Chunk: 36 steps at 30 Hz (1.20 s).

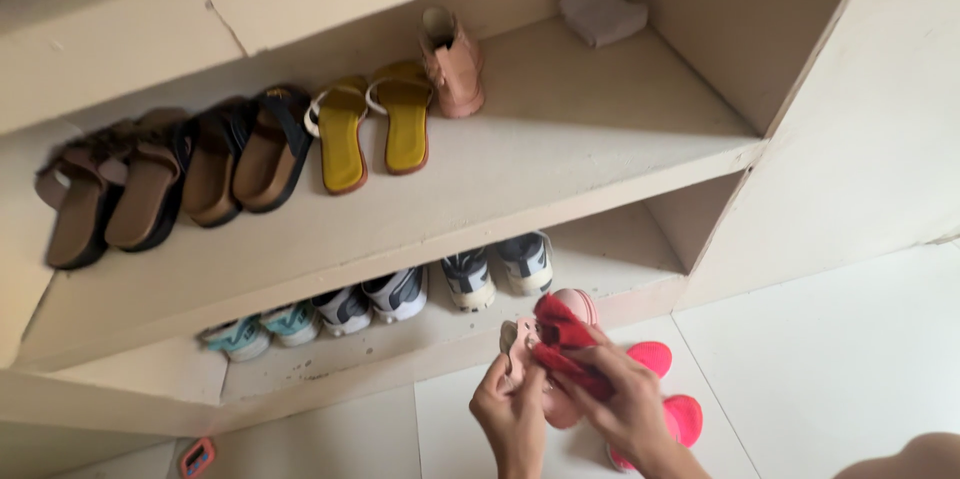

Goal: The person wipes the exterior of a pink boot and a pink sneaker using a red cloth. The person then wipes the shelf and places the cleaned shoes on the shelf.

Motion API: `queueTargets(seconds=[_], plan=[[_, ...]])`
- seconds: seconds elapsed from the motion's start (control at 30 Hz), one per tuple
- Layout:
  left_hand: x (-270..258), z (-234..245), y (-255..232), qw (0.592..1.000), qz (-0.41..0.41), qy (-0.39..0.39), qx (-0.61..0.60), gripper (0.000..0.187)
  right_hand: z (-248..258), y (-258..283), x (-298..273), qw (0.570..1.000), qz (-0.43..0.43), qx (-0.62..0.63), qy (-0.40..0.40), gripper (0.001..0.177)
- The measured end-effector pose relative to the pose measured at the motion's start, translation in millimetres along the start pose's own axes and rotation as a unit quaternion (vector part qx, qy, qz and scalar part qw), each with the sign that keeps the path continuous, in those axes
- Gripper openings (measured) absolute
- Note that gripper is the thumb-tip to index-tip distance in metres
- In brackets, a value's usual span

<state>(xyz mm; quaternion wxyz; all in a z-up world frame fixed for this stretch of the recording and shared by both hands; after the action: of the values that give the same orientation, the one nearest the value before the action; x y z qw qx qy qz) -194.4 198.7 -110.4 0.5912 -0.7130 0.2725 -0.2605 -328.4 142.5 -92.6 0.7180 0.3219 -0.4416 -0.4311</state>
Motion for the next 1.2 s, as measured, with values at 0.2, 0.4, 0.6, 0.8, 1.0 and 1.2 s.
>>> queueTargets(seconds=[0.2, 0.4, 0.6, 0.8, 1.0, 1.2], plan=[[20.3, -16.2, -99.2, 0.978, -0.160, 0.067, 0.119, 0.013, 56.6, 31.5, 69.4, 0.931, 0.216, -0.178, -0.236, 0.036], [122.5, -61.0, -168.3, 0.945, -0.309, 0.101, 0.037, 0.050, 93.1, 48.3, 140.0, 0.903, -0.064, 0.369, -0.213, 0.021], [169.5, -84.7, -144.7, 0.927, -0.318, 0.183, -0.073, 0.073, 93.9, 48.7, 183.8, 0.888, -0.034, 0.399, -0.224, 0.027], [175.1, -89.0, -109.0, 0.959, -0.192, 0.206, -0.035, 0.034, 53.8, 38.3, 232.0, 0.966, 0.038, 0.170, -0.193, 0.028], [178.6, -92.4, -101.2, 0.971, -0.206, 0.110, 0.044, 0.022, -13.7, 35.0, 182.8, 0.968, 0.137, -0.059, -0.200, 0.037], [191.4, -92.8, -97.7, 0.978, -0.187, 0.090, -0.021, 0.020, -20.8, 54.5, 140.2, 0.945, 0.263, -0.076, -0.182, 0.050]])
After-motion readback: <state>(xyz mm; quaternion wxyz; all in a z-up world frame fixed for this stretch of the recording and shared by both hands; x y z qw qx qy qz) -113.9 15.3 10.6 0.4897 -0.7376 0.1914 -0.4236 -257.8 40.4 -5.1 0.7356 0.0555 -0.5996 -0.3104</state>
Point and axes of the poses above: each hand's wrist, its own x-axis towards the middle knuckle, its own z-axis out of the back of the hand, y = z × x, the point moved 2 cm from there along x, towards the middle knuckle, and after that the axes turned 3 degrees about -z, right-handed, at the moved point
